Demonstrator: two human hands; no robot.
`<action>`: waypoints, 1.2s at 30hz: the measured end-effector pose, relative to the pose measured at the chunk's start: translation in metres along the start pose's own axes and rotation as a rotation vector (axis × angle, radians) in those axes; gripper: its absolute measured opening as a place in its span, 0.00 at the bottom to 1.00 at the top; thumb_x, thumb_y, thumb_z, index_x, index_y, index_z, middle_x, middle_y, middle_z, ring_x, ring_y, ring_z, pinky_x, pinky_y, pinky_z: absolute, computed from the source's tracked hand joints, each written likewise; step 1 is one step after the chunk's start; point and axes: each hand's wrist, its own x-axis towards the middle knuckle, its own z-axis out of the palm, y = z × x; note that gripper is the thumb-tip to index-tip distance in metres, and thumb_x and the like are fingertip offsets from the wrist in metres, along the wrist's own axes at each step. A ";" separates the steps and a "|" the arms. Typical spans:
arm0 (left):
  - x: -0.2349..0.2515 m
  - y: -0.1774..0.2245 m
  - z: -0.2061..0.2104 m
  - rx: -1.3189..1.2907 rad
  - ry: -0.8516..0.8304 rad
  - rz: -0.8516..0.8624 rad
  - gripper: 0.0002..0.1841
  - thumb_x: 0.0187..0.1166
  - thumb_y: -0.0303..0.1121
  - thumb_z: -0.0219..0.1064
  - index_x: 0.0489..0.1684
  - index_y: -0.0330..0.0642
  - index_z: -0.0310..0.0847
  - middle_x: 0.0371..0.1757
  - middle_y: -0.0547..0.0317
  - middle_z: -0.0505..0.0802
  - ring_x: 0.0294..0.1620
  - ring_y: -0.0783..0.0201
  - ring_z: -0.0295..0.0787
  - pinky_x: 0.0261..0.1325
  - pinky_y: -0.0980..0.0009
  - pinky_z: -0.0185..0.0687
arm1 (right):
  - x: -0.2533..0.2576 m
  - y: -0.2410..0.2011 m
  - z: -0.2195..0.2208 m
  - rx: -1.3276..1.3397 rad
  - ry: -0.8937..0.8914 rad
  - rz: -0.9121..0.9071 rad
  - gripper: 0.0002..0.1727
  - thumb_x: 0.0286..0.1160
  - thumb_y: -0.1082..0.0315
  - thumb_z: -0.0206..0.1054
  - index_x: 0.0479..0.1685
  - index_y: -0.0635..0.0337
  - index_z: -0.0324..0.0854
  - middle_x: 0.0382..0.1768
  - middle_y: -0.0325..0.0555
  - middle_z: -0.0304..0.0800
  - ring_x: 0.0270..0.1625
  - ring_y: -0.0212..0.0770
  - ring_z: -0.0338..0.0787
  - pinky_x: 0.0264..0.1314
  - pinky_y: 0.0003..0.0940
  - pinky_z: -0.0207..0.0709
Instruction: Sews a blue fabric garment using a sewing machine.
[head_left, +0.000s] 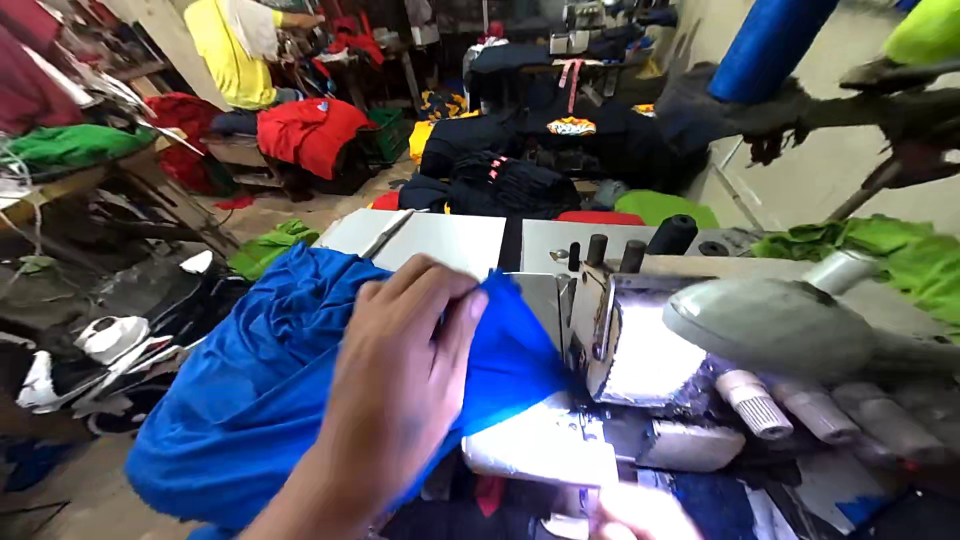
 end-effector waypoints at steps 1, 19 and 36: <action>-0.017 0.014 -0.022 -0.044 0.052 0.041 0.11 0.87 0.39 0.60 0.43 0.45 0.86 0.44 0.63 0.90 0.46 0.69 0.84 0.50 0.66 0.78 | 0.010 -0.012 0.007 -0.015 -0.083 -0.018 0.13 0.84 0.72 0.65 0.61 0.66 0.83 0.47 0.45 0.91 0.32 0.29 0.90 0.34 0.26 0.90; -0.182 -0.027 -0.011 -0.084 -0.285 0.020 0.08 0.76 0.27 0.63 0.33 0.44 0.89 0.40 0.47 0.91 0.43 0.47 0.91 0.44 0.49 0.86 | -0.008 -0.034 -0.007 -0.441 -0.409 0.235 0.11 0.85 0.63 0.63 0.44 0.57 0.90 0.32 0.33 0.92 0.31 0.23 0.89 0.33 0.24 0.85; -0.033 0.001 0.064 -0.014 -0.423 0.248 0.15 0.83 0.38 0.57 0.53 0.51 0.92 0.73 0.57 0.85 0.80 0.50 0.74 0.70 0.36 0.68 | -0.071 0.007 -0.036 -0.294 -0.335 0.315 0.14 0.85 0.71 0.58 0.45 0.74 0.87 0.53 0.57 0.92 0.43 0.34 0.93 0.48 0.29 0.89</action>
